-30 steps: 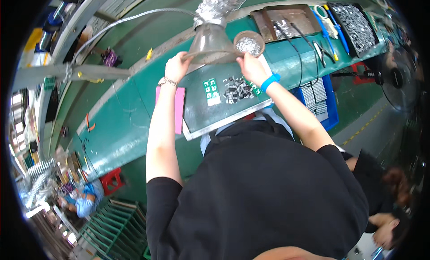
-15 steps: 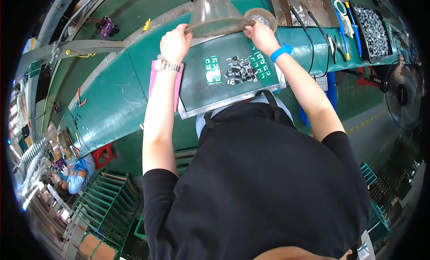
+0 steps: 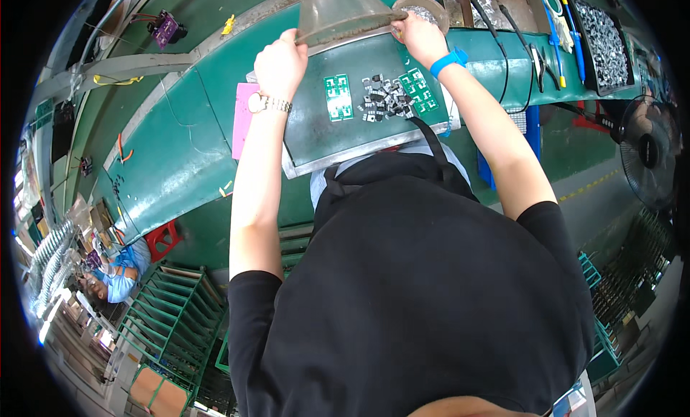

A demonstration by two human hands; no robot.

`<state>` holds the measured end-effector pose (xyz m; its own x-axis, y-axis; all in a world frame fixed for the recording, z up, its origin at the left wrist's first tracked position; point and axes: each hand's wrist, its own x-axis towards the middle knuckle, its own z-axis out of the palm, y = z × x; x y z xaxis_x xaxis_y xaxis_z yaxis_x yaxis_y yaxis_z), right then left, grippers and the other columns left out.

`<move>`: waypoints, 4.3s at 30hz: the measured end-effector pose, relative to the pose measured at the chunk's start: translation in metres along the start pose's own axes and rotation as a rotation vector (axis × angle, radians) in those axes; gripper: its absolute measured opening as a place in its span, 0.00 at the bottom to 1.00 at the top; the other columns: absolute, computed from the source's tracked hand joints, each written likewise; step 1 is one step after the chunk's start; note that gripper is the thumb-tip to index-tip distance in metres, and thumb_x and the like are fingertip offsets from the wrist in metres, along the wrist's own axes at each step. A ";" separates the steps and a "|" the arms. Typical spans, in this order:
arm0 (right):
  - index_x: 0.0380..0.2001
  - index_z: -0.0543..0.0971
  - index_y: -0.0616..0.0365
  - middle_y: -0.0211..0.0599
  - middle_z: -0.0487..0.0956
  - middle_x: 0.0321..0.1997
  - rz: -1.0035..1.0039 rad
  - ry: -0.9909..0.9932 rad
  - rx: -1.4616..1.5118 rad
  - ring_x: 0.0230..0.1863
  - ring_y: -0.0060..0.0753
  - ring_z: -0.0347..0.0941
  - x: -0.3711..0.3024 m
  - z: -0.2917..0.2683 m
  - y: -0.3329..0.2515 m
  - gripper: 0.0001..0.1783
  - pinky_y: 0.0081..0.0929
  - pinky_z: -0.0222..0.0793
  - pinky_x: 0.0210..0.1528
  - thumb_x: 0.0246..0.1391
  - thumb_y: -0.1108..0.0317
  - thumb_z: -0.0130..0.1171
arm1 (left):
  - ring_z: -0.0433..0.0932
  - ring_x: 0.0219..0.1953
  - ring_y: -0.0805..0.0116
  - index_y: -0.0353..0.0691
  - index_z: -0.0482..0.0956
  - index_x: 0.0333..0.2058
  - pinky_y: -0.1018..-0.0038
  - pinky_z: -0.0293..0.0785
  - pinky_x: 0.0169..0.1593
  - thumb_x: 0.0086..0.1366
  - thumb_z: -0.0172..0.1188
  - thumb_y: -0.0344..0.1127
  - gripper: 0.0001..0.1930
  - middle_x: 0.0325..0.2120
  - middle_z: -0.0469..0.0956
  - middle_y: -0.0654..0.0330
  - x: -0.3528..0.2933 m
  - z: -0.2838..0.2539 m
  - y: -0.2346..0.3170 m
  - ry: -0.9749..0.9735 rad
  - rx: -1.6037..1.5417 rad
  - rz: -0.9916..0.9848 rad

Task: The person solders electronic components onto printed circuit boards using a soldering iron and solder wire.

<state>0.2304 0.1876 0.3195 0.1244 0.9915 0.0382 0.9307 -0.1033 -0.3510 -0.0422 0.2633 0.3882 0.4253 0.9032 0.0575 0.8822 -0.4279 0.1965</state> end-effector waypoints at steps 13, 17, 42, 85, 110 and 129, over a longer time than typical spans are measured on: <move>0.53 0.69 0.66 0.51 0.82 0.38 0.167 0.005 0.263 0.42 0.54 0.78 -0.026 -0.005 -0.011 0.24 0.45 0.73 0.46 0.61 0.58 0.52 | 0.82 0.40 0.57 0.51 0.78 0.49 0.66 0.77 0.45 0.59 0.61 0.47 0.20 0.38 0.83 0.53 0.019 0.029 -0.018 0.043 -0.285 -0.161; 0.54 0.69 0.61 0.43 0.83 0.38 0.185 0.032 0.427 0.43 0.47 0.78 -0.041 -0.009 -0.019 0.22 0.40 0.72 0.48 0.59 0.63 0.54 | 0.82 0.42 0.61 0.47 0.74 0.53 0.68 0.77 0.46 0.58 0.64 0.41 0.24 0.43 0.81 0.55 0.003 0.031 -0.028 0.109 -0.400 -0.148; 0.45 0.73 0.64 0.36 0.77 0.31 0.185 0.341 0.865 0.23 0.19 0.71 -0.200 0.044 0.039 0.11 0.18 0.68 0.31 0.64 0.75 0.43 | 0.77 0.34 0.73 0.32 0.71 0.51 0.78 0.74 0.38 0.65 0.55 0.22 0.15 0.40 0.79 0.54 -0.231 0.126 -0.038 0.524 -0.791 -0.368; 0.38 0.76 0.59 0.28 0.76 0.26 -0.131 0.687 1.554 0.20 0.13 0.69 -0.254 0.063 0.060 0.13 0.11 0.57 0.21 0.67 0.62 0.45 | 0.71 0.24 0.82 0.32 0.72 0.48 0.90 0.61 0.22 0.67 0.54 0.27 0.12 0.33 0.78 0.58 -0.224 0.128 -0.065 0.750 -1.139 -0.252; 0.35 0.79 0.57 0.30 0.80 0.27 -0.074 0.347 1.296 0.28 0.21 0.75 -0.358 0.159 0.074 0.10 0.23 0.70 0.34 0.59 0.62 0.58 | 0.71 0.22 0.78 0.38 0.74 0.45 0.87 0.60 0.21 0.66 0.54 0.30 0.10 0.34 0.80 0.57 -0.212 0.119 -0.063 0.644 -0.945 -0.352; 0.35 0.79 0.59 0.40 0.82 0.31 -0.267 0.196 1.466 0.34 0.44 0.79 -0.364 0.188 0.091 0.17 0.35 0.73 0.38 0.59 0.54 0.55 | 0.68 0.17 0.74 0.35 0.74 0.34 0.81 0.60 0.17 0.62 0.52 0.33 0.08 0.21 0.73 0.59 -0.191 0.104 -0.075 0.653 -0.629 -0.487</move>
<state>0.2054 -0.1683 0.0979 0.1641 0.9296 0.3300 -0.2129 0.3600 -0.9083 -0.1682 0.1190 0.2606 -0.3083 0.8964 0.3185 0.5842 -0.0858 0.8071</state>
